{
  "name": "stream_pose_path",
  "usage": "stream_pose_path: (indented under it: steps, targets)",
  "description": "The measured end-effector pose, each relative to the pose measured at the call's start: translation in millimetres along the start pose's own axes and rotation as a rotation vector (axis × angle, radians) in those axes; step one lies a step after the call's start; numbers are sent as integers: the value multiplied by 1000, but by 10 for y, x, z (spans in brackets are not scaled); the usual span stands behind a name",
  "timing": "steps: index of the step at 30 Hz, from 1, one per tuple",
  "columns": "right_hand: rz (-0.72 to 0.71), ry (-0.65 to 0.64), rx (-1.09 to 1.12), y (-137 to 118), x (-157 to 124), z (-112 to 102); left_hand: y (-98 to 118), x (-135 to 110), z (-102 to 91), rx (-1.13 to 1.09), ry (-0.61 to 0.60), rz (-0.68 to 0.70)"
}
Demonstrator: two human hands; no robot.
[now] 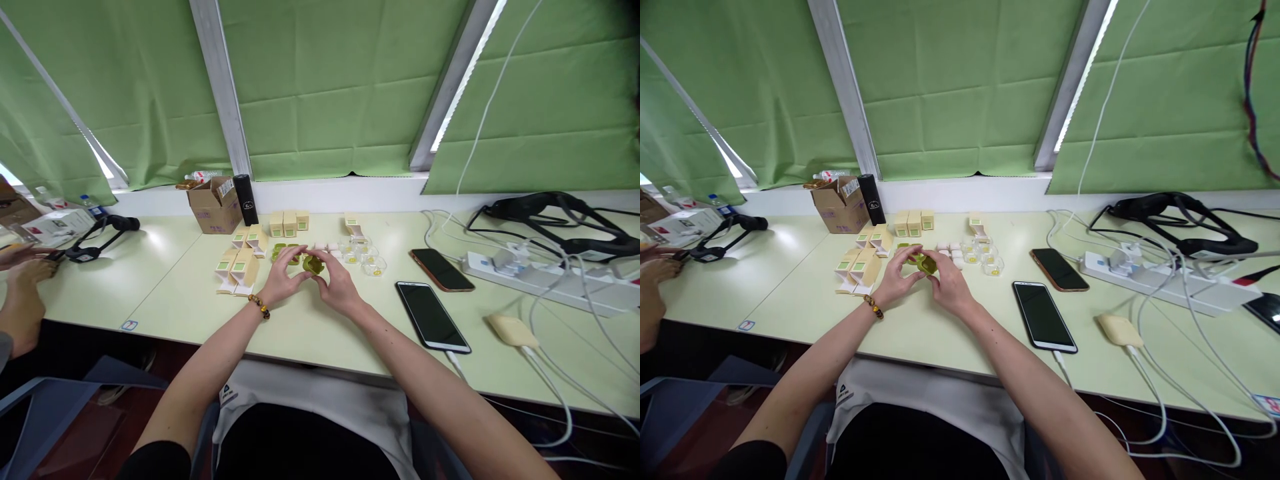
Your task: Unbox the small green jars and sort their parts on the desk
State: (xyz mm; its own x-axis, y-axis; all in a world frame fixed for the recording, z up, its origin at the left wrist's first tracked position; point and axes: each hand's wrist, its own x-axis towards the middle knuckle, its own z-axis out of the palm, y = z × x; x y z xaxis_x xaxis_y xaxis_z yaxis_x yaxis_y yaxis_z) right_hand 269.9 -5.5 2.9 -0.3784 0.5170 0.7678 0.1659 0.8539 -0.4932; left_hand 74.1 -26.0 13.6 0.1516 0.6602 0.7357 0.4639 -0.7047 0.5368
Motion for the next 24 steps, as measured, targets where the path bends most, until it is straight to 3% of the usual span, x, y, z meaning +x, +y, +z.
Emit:
stream_pose_path:
  steps: [13,18,24]
  targets:
    - [-102,103,-146,-18,17,-61,-17,-6,38,107,28,-14]
    - [-179,251,-342,-26,46,-76,17,-3,32,207,109,115]
    - [-182,265,-486,-56,40,-57,50,-27,44,268,98,284]
